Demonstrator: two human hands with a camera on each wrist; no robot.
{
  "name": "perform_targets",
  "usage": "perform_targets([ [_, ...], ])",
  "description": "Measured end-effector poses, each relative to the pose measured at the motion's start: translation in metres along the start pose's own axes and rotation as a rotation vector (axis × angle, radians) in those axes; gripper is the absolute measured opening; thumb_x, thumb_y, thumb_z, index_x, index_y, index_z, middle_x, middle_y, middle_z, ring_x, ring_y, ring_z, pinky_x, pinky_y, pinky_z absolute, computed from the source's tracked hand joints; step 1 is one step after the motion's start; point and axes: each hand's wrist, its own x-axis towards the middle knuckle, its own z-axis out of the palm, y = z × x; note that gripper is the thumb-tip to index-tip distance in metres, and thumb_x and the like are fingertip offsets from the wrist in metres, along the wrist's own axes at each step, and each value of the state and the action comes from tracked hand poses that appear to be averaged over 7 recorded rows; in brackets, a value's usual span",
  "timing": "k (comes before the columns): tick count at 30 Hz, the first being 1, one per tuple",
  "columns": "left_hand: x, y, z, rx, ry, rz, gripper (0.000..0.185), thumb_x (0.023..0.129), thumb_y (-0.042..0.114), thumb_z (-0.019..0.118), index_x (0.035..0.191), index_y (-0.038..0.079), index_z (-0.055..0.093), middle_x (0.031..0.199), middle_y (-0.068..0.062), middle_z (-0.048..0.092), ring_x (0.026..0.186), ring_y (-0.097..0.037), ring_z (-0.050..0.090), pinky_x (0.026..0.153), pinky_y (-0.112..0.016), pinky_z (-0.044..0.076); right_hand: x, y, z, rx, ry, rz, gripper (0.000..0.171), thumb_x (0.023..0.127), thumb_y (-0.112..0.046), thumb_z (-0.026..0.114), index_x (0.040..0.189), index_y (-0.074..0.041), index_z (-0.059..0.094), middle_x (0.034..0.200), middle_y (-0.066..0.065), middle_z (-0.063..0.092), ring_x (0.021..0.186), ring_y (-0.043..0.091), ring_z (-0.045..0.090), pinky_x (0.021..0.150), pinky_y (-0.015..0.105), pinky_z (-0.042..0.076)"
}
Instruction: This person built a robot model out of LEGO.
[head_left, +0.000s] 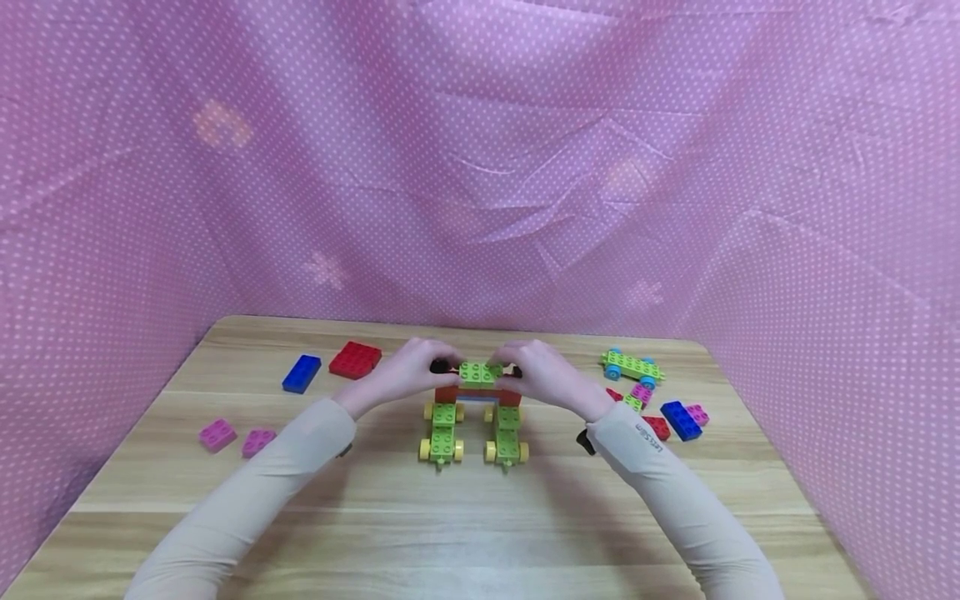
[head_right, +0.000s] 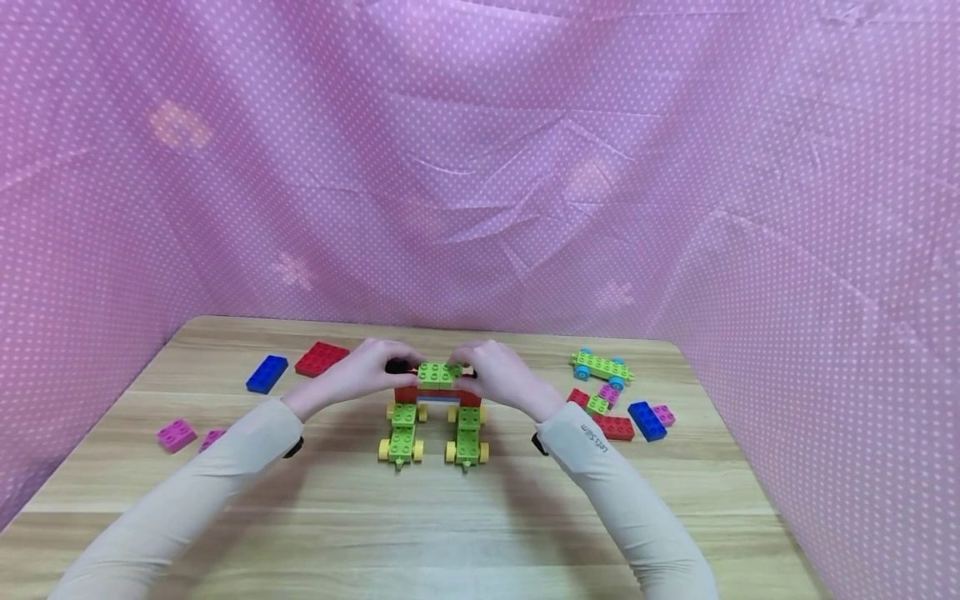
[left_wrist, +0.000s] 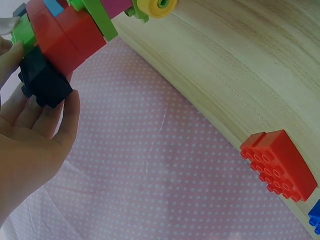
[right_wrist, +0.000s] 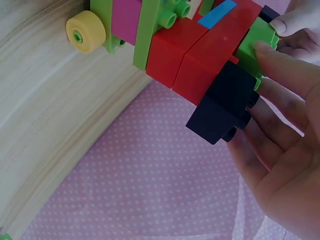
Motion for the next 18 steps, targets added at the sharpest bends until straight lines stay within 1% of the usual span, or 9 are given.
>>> perform_targets([
  [10, 0.0005, 0.0013, -0.0003, -0.006, 0.002, 0.001, 0.029, 0.092, 0.022, 0.071, 0.118, 0.009, 0.071, 0.114, -0.007, 0.074, 0.104, -0.019, 0.069, 0.091, -0.037, 0.058, 0.0007, -0.0011, -0.0014, -0.016, -0.001, -0.016, 0.021, 0.089, -0.020, 0.075, 0.107, -0.010, 0.074, 0.102, 0.003, 0.076, 0.087, 0.013, 0.071, 0.075, 0.025, 0.059],
  [15, 0.0007, 0.0013, -0.0001, -0.008, 0.000, 0.004, 0.029, 0.092, 0.022, 0.072, 0.117, 0.008, 0.071, 0.114, -0.007, 0.074, 0.104, -0.020, 0.070, 0.091, -0.038, 0.058, 0.0004, -0.0005, 0.0011, -0.008, 0.016, -0.006, 0.021, 0.087, -0.019, 0.076, 0.106, -0.009, 0.074, 0.102, 0.003, 0.076, 0.088, 0.017, 0.072, 0.076, 0.027, 0.059],
  [18, 0.0008, 0.0016, 0.0000, -0.013, -0.001, -0.002, 0.029, 0.091, 0.023, 0.072, 0.117, 0.009, 0.072, 0.114, -0.006, 0.074, 0.104, -0.019, 0.069, 0.091, -0.038, 0.058, 0.0003, 0.0002, 0.0031, -0.011, 0.033, -0.001, 0.022, 0.086, -0.020, 0.077, 0.105, -0.010, 0.073, 0.101, 0.003, 0.075, 0.088, 0.016, 0.072, 0.075, 0.028, 0.058],
])
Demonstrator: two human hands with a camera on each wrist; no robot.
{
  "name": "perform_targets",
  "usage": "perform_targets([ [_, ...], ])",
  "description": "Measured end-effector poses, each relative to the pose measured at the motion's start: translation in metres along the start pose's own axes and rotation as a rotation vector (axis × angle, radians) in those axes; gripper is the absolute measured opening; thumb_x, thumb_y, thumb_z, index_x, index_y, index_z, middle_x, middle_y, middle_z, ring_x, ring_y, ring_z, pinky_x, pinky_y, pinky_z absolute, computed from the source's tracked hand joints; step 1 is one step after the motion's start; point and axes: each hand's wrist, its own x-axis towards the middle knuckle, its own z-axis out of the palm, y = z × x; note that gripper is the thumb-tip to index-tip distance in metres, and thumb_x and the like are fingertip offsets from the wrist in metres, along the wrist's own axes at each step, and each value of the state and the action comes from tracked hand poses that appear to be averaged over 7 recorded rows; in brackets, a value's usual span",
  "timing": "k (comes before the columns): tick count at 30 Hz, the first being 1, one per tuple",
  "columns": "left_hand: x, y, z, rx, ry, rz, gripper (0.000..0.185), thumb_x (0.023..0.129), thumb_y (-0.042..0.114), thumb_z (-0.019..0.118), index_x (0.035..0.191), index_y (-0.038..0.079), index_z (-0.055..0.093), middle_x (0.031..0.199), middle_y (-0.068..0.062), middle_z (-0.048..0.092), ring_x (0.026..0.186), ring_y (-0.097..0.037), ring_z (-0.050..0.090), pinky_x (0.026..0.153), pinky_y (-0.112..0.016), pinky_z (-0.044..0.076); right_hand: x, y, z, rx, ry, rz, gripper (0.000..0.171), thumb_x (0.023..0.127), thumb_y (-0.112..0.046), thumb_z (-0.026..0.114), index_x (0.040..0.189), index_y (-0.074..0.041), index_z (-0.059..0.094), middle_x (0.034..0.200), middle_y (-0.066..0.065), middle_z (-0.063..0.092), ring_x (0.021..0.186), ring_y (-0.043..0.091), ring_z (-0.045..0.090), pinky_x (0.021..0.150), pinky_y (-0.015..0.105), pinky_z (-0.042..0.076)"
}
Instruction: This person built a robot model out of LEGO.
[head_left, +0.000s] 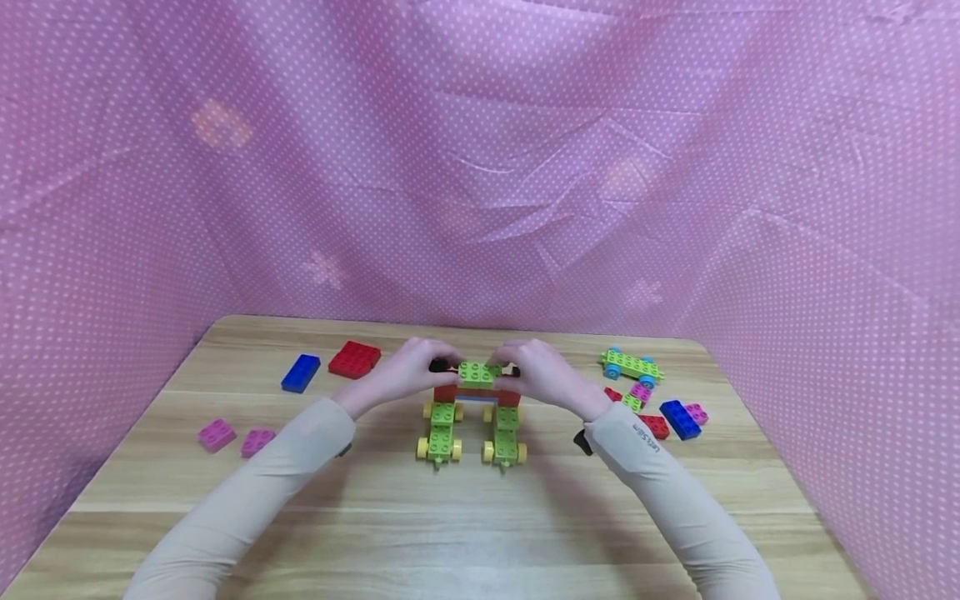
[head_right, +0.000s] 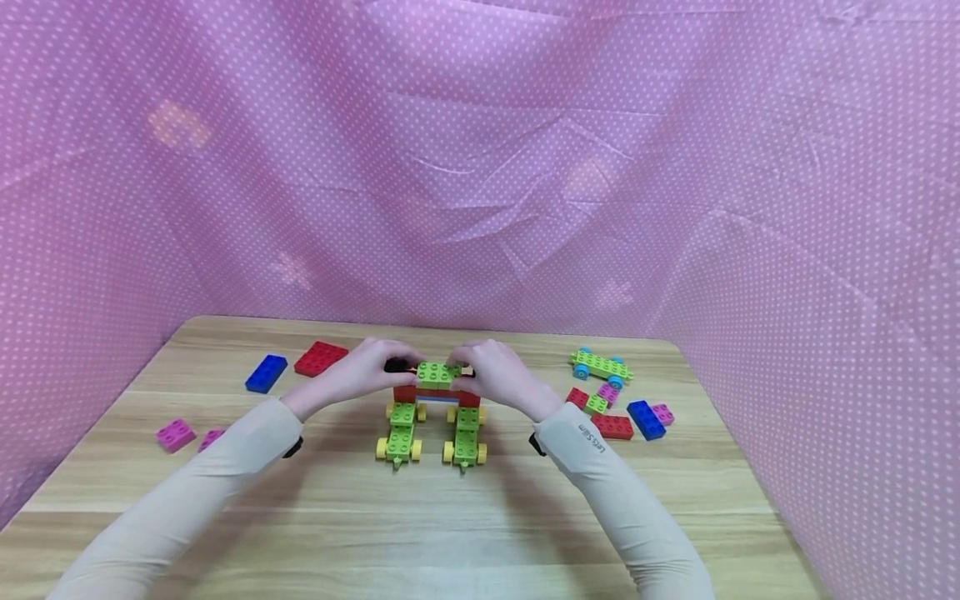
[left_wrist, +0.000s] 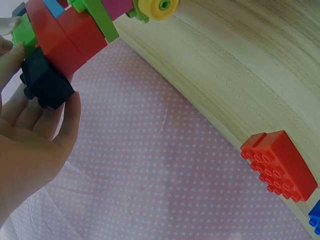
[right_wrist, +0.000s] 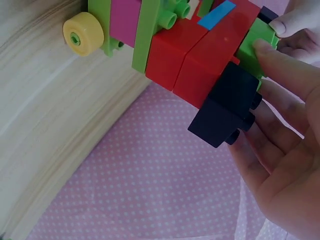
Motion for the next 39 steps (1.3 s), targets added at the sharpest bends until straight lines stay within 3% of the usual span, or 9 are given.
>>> perform_targets([
  [12, -0.0003, 0.0006, 0.0000, 0.001, 0.009, 0.000, 0.030, 0.091, 0.023, 0.072, 0.117, 0.008, 0.072, 0.113, -0.007, 0.075, 0.103, -0.019, 0.070, 0.091, -0.037, 0.058, 0.0003, -0.0003, -0.0031, -0.010, -0.013, -0.018, 0.022, 0.087, -0.020, 0.077, 0.106, -0.009, 0.075, 0.100, 0.003, 0.076, 0.081, 0.010, 0.069, 0.071, 0.024, 0.057],
  [25, 0.0000, 0.0005, 0.0016, -0.012, 0.009, -0.017, 0.032, 0.091, 0.026, 0.073, 0.118, 0.010, 0.072, 0.114, -0.005, 0.074, 0.104, -0.018, 0.069, 0.093, -0.037, 0.058, -0.0019, 0.0000, 0.0001, 0.002, 0.012, -0.010, 0.025, 0.085, -0.022, 0.078, 0.107, -0.010, 0.073, 0.103, 0.002, 0.075, 0.087, 0.015, 0.071, 0.074, 0.027, 0.058],
  [39, 0.0004, 0.0002, 0.0019, -0.011, 0.015, 0.002, 0.032, 0.090, 0.026, 0.073, 0.117, 0.009, 0.072, 0.113, -0.005, 0.075, 0.103, -0.017, 0.069, 0.091, -0.036, 0.058, -0.0012, -0.0001, -0.0020, -0.005, -0.016, -0.010, 0.024, 0.087, -0.022, 0.077, 0.107, -0.011, 0.073, 0.102, 0.002, 0.075, 0.085, 0.013, 0.071, 0.072, 0.026, 0.057],
])
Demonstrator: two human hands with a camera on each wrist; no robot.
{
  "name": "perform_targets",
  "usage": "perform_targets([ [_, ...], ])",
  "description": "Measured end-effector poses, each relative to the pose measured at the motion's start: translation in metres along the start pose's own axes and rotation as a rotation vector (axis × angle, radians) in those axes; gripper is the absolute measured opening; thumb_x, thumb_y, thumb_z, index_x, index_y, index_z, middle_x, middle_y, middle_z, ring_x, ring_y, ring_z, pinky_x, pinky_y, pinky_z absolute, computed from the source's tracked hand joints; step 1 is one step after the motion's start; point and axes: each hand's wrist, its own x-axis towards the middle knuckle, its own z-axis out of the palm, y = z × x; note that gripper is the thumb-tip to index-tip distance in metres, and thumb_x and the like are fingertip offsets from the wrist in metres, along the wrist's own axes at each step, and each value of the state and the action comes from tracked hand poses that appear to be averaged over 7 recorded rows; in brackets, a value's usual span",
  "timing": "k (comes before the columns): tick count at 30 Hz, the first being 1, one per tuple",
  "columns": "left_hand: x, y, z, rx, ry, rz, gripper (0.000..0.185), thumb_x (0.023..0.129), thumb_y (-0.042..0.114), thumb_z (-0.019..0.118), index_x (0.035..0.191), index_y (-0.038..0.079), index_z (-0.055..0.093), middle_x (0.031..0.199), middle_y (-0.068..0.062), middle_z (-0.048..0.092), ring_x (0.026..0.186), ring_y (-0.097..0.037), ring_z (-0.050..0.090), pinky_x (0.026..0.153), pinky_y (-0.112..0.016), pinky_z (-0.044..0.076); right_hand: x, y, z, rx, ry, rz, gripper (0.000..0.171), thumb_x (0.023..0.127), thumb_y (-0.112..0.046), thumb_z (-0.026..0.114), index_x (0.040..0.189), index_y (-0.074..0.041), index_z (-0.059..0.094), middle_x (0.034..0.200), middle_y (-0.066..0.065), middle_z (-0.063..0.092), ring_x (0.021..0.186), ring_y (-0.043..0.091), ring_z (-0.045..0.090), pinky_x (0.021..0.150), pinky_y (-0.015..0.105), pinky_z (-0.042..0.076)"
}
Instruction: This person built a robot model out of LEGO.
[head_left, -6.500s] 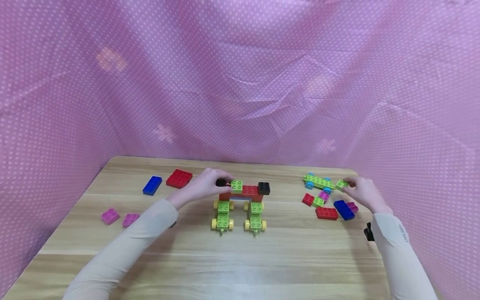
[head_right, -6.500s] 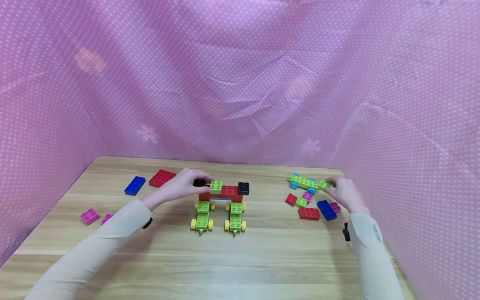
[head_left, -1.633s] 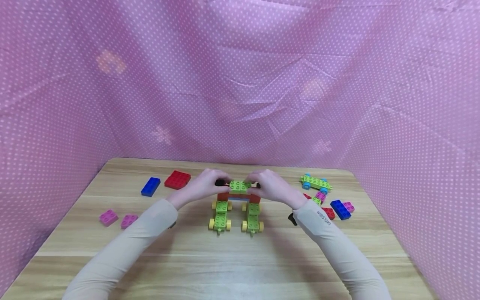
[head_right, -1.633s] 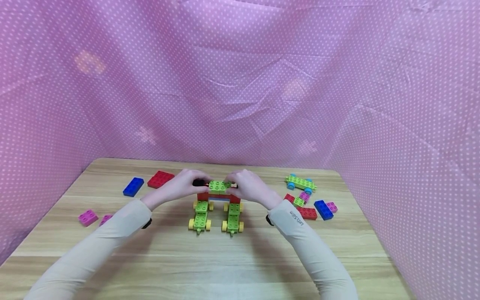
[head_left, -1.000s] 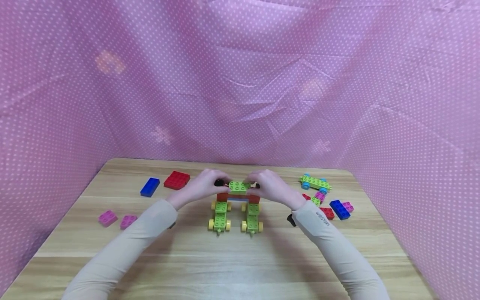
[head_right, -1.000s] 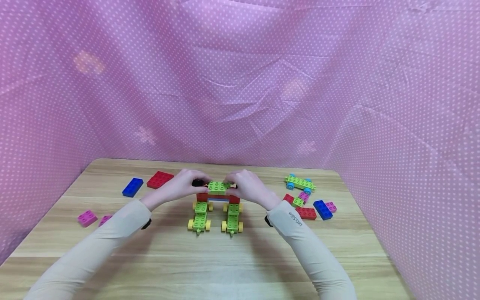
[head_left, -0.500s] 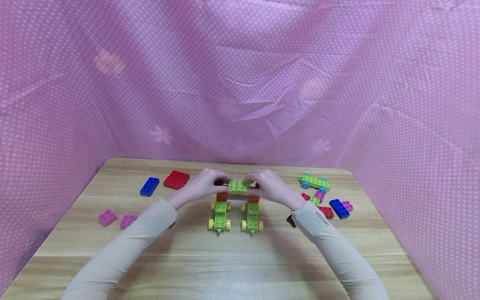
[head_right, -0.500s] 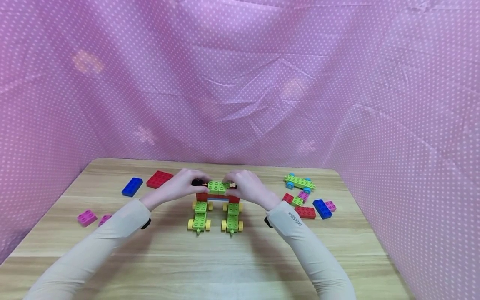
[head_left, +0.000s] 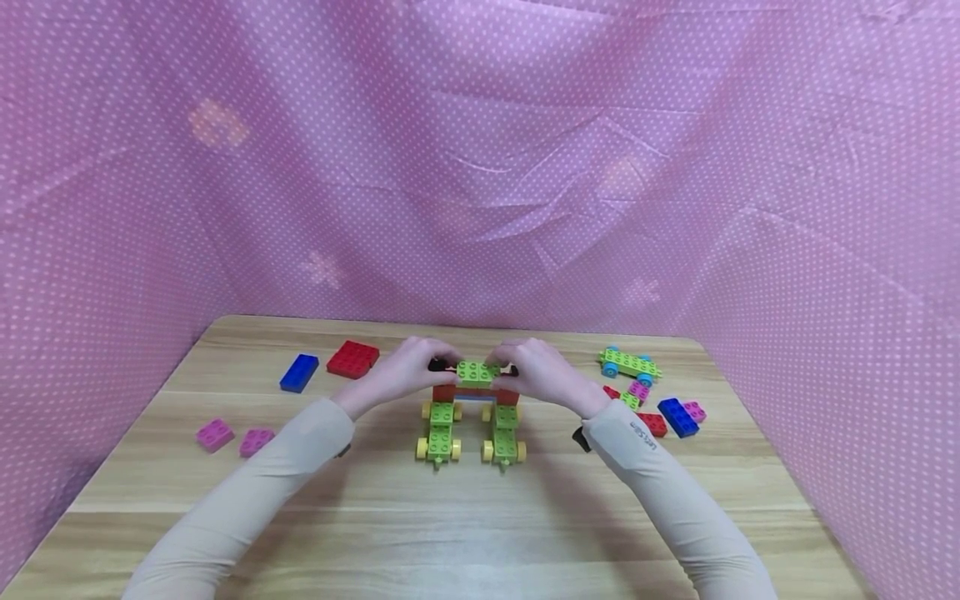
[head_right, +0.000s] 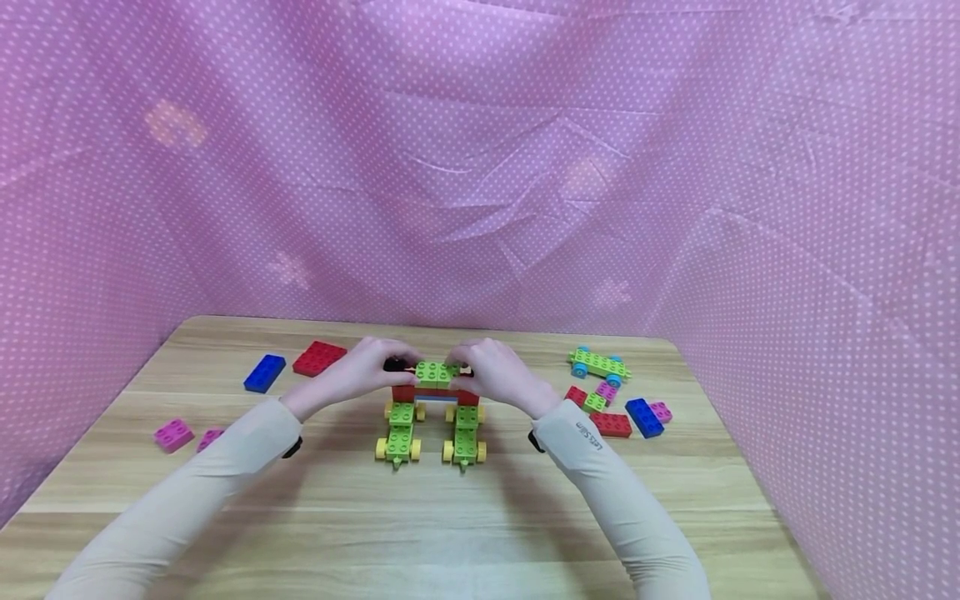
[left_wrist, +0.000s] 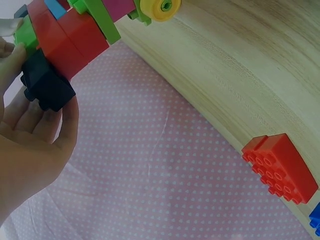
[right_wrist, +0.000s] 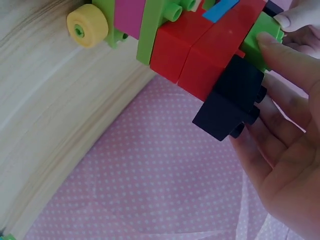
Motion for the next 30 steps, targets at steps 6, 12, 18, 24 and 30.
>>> perform_targets([
  [6, 0.0002, 0.0000, -0.0010, 0.006, 0.000, -0.002, 0.031, 0.091, 0.025, 0.072, 0.118, 0.009, 0.071, 0.114, -0.005, 0.074, 0.104, -0.017, 0.069, 0.091, -0.036, 0.058, 0.0005, -0.0004, -0.0010, -0.007, -0.005, 0.007, 0.027, 0.086, -0.024, 0.077, 0.109, -0.011, 0.073, 0.102, 0.002, 0.074, 0.085, 0.015, 0.070, 0.071, 0.026, 0.057],
  [12, -0.0014, 0.0016, -0.0015, -0.006, -0.004, -0.013, 0.031, 0.091, 0.024, 0.072, 0.118, 0.008, 0.071, 0.114, -0.006, 0.074, 0.104, -0.019, 0.069, 0.092, -0.037, 0.058, 0.0004, 0.0002, -0.0006, -0.021, -0.020, -0.002, 0.026, 0.089, -0.024, 0.074, 0.112, -0.011, 0.073, 0.102, 0.002, 0.073, 0.085, 0.014, 0.069, 0.072, 0.026, 0.057],
  [18, -0.0018, 0.0026, -0.0019, -0.010, -0.003, -0.015, 0.032, 0.091, 0.024, 0.072, 0.118, 0.008, 0.071, 0.114, -0.007, 0.074, 0.104, -0.019, 0.069, 0.093, -0.038, 0.058, 0.0004, 0.0000, -0.0005, -0.027, -0.016, 0.000, 0.026, 0.089, -0.024, 0.074, 0.111, -0.011, 0.073, 0.103, 0.003, 0.074, 0.086, 0.014, 0.070, 0.073, 0.027, 0.058],
  [24, -0.0016, 0.0032, -0.0021, -0.006, -0.002, -0.021, 0.032, 0.091, 0.025, 0.073, 0.118, 0.008, 0.071, 0.113, -0.006, 0.074, 0.103, -0.018, 0.069, 0.092, -0.037, 0.058, 0.0009, 0.0021, 0.0007, -0.008, -0.014, 0.003, 0.028, 0.089, -0.025, 0.074, 0.112, -0.010, 0.073, 0.106, 0.004, 0.075, 0.088, 0.014, 0.071, 0.076, 0.027, 0.059],
  [30, -0.0015, 0.0019, -0.0007, 0.002, -0.008, -0.028, 0.032, 0.091, 0.024, 0.073, 0.119, 0.009, 0.070, 0.113, -0.006, 0.074, 0.103, -0.017, 0.069, 0.093, -0.036, 0.058, -0.0026, 0.0055, 0.0013, 0.008, -0.007, -0.033, 0.031, 0.090, -0.025, 0.073, 0.116, -0.008, 0.071, 0.111, 0.006, 0.074, 0.094, 0.016, 0.072, 0.082, 0.029, 0.060],
])
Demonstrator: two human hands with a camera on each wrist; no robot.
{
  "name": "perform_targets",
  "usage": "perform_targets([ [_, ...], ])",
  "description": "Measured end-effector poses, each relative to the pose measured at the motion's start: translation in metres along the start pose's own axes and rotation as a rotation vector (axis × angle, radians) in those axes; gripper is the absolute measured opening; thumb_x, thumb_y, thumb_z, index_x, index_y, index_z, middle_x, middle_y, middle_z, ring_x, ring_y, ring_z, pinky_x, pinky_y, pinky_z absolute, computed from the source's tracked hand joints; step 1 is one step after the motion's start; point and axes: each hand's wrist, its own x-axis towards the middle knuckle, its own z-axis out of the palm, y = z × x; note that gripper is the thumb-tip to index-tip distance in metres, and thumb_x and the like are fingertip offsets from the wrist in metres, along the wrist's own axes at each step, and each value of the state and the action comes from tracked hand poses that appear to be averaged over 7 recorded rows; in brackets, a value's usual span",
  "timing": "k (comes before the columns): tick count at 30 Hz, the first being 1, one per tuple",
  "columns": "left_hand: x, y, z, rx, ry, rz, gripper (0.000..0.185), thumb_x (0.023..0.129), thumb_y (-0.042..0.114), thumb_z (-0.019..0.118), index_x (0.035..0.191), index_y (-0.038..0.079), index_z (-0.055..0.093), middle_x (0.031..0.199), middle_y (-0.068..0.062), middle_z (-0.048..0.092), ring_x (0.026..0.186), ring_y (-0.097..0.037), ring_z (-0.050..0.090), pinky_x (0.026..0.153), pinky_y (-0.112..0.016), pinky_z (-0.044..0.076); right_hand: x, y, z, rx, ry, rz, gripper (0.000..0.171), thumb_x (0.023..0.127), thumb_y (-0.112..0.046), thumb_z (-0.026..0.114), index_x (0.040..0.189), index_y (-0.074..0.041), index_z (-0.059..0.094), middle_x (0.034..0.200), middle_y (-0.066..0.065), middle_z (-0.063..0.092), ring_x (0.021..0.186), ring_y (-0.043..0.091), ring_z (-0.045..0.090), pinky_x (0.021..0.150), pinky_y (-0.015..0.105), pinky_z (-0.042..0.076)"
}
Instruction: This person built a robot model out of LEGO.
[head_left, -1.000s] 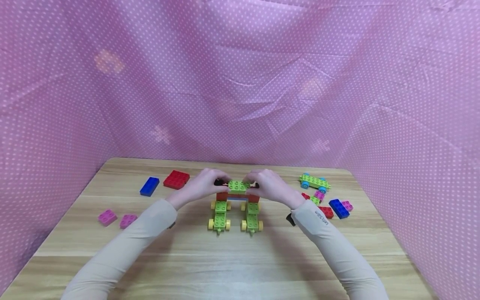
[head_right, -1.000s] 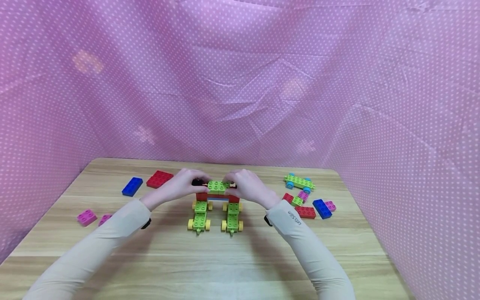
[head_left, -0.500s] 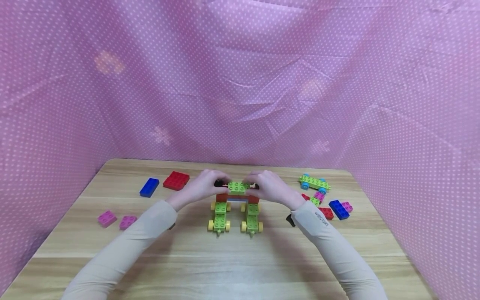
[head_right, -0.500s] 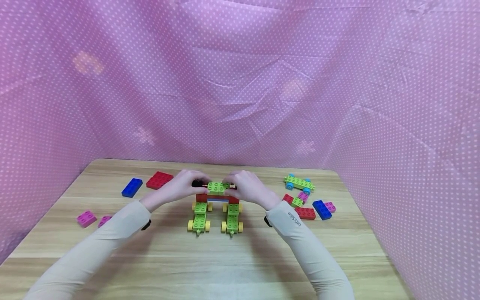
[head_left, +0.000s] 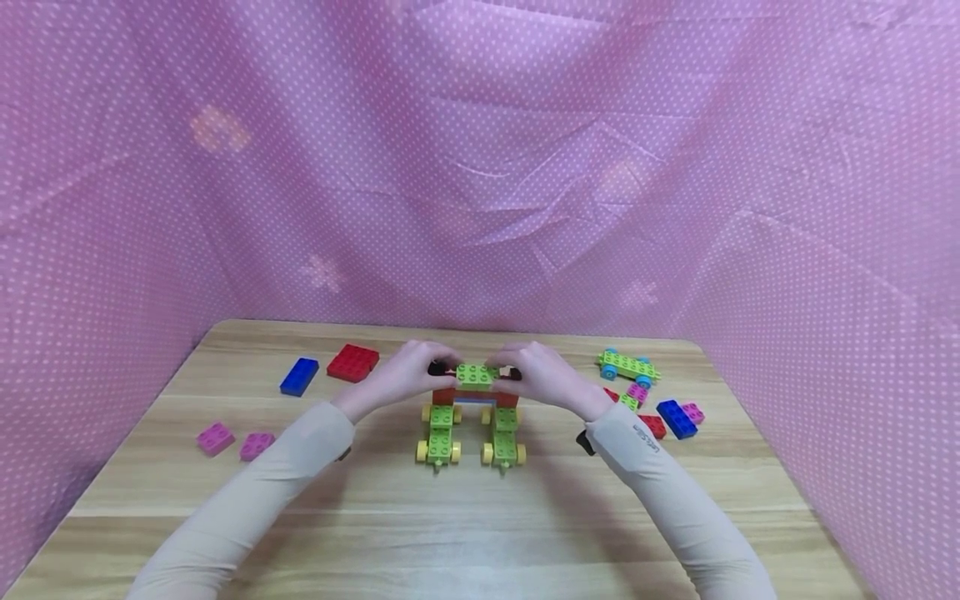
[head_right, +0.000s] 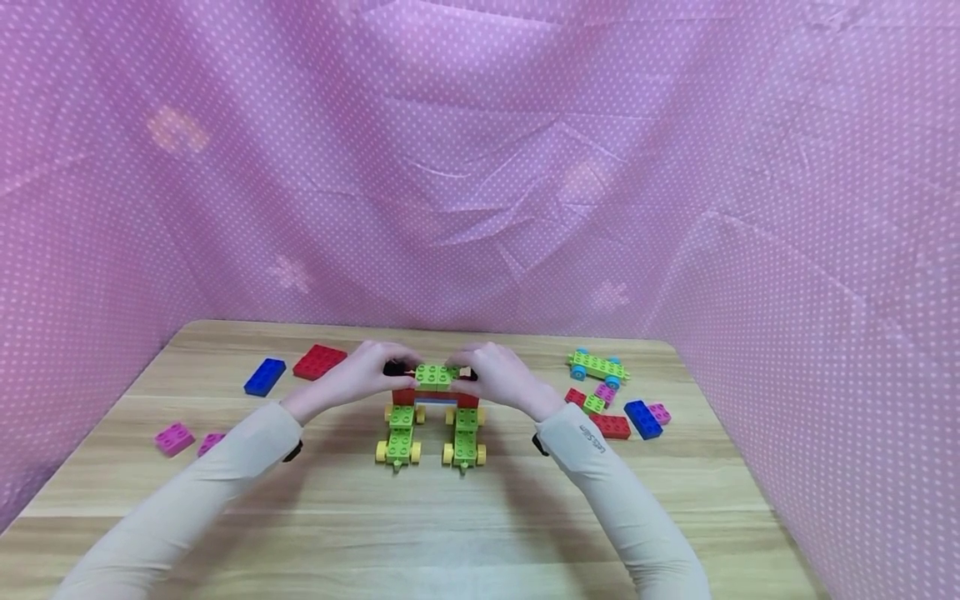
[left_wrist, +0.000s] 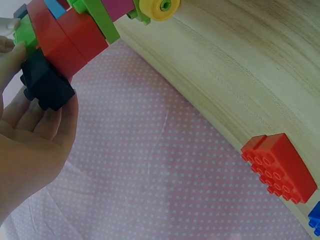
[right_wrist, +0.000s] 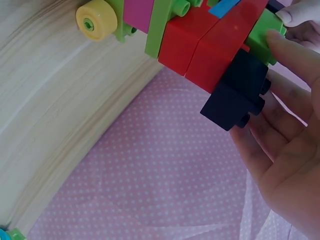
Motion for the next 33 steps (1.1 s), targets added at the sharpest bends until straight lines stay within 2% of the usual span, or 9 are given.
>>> perform_targets([
  [8, -0.0015, -0.0001, 0.0005, -0.002, -0.003, -0.008, 0.033, 0.092, 0.024, 0.072, 0.120, 0.009, 0.070, 0.114, -0.006, 0.074, 0.105, -0.018, 0.068, 0.094, -0.037, 0.057, -0.0062, 0.0015, -0.0039, 0.029, 0.022, -0.004, 0.029, 0.089, -0.021, 0.073, 0.115, -0.008, 0.073, 0.110, 0.008, 0.075, 0.097, 0.022, 0.073, 0.083, 0.033, 0.061],
  [22, -0.0018, 0.0004, 0.0012, 0.002, 0.010, -0.011, 0.032, 0.091, 0.025, 0.072, 0.119, 0.010, 0.070, 0.111, -0.004, 0.074, 0.100, -0.016, 0.068, 0.092, -0.035, 0.058, -0.0046, 0.0006, -0.0027, 0.034, 0.015, 0.045, 0.026, 0.090, -0.020, 0.073, 0.113, -0.009, 0.072, 0.109, 0.005, 0.075, 0.095, 0.020, 0.073, 0.081, 0.032, 0.060],
  [33, -0.0026, -0.0002, 0.0014, 0.020, 0.008, 0.026, 0.031, 0.092, 0.025, 0.071, 0.119, 0.009, 0.070, 0.110, -0.005, 0.074, 0.097, -0.015, 0.068, 0.090, -0.036, 0.058, -0.0060, 0.0017, -0.0032, 0.045, 0.019, 0.037, 0.025, 0.090, -0.021, 0.073, 0.112, -0.009, 0.073, 0.108, 0.005, 0.075, 0.097, 0.020, 0.072, 0.086, 0.034, 0.060],
])
